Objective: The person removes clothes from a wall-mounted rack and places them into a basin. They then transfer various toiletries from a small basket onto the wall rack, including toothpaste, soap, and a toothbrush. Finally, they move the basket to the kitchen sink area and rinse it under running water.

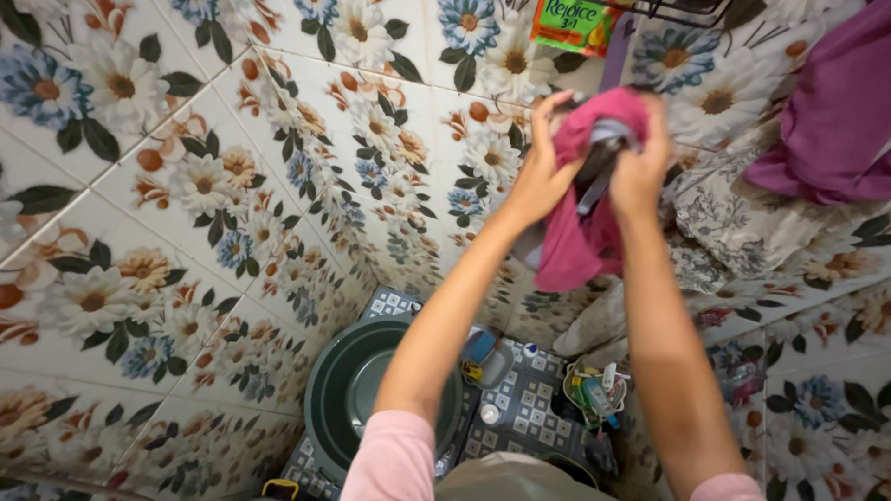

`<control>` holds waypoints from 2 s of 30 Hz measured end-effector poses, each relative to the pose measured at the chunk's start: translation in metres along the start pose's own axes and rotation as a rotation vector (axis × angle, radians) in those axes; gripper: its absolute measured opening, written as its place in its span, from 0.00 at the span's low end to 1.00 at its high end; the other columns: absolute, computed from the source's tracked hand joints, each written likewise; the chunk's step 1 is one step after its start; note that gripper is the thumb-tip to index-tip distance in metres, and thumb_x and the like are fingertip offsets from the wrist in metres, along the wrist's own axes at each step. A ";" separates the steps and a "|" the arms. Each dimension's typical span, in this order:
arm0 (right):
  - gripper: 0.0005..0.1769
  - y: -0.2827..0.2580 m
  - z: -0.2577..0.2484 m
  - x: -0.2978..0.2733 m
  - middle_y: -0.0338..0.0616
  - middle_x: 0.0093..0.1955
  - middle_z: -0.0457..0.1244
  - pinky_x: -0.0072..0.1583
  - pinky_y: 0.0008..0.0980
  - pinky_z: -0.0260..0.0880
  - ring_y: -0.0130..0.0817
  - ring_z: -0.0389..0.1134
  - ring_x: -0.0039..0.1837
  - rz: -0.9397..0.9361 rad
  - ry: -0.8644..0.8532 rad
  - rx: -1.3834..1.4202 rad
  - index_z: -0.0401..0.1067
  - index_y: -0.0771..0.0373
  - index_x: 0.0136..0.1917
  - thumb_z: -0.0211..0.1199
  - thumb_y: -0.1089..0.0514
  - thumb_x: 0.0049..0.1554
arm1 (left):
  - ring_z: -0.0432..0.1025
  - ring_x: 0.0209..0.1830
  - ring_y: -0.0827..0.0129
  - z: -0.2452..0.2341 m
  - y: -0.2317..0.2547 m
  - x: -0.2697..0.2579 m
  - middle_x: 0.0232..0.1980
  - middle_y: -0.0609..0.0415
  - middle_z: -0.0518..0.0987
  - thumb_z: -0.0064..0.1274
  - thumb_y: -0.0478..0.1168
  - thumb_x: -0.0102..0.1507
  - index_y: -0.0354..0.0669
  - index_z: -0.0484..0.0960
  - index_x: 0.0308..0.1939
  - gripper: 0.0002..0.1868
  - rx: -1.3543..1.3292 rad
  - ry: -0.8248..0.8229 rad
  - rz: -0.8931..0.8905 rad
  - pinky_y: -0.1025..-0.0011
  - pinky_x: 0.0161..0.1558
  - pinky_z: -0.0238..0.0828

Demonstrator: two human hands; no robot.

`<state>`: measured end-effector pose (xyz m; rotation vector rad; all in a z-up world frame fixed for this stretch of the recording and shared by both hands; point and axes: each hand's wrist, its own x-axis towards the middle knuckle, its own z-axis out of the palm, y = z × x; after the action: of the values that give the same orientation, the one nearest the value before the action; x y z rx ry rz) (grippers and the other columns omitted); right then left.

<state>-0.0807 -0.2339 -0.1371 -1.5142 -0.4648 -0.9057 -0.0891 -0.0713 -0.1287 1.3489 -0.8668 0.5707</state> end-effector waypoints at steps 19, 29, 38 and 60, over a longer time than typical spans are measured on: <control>0.28 0.130 0.134 -0.264 0.58 0.57 0.65 0.61 0.42 0.67 0.52 0.68 0.59 0.037 -0.960 -0.118 0.68 0.71 0.64 0.67 0.63 0.51 | 0.72 0.54 0.41 -0.230 -0.025 -0.292 0.51 0.36 0.79 0.63 0.55 0.61 0.37 0.78 0.55 0.28 0.760 -0.328 -0.694 0.53 0.54 0.70; 0.29 0.094 0.164 -0.328 0.48 0.64 0.63 0.58 0.32 0.70 0.31 0.72 0.55 0.400 -1.207 0.190 0.65 0.60 0.73 0.64 0.63 0.60 | 0.71 0.54 0.40 -0.300 -0.023 -0.405 0.56 0.38 0.73 0.66 0.43 0.54 0.40 0.76 0.57 0.29 0.965 0.005 -0.796 0.53 0.54 0.71; 0.24 0.100 0.072 -0.295 0.45 0.62 0.65 0.58 0.31 0.70 0.29 0.73 0.55 0.483 -0.901 0.020 0.69 0.59 0.69 0.63 0.62 0.59 | 0.70 0.58 0.42 -0.227 -0.078 -0.367 0.57 0.40 0.71 0.64 0.39 0.58 0.44 0.75 0.60 0.26 0.826 -0.172 -0.661 0.55 0.57 0.71; 0.69 -0.077 -0.177 0.064 0.67 0.82 0.39 0.77 0.56 0.47 0.66 0.42 0.81 -0.143 0.516 -0.871 0.43 0.62 0.83 0.87 0.47 0.44 | 0.56 0.72 0.37 0.196 -0.126 -0.085 0.72 0.31 0.58 0.67 0.51 0.58 0.42 0.54 0.76 0.50 0.297 -0.185 -0.104 0.48 0.71 0.54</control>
<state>-0.1471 -0.4049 -0.0490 -1.9187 0.2521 -1.6879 -0.0789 -0.2732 -0.2732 1.7276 -0.8782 0.5128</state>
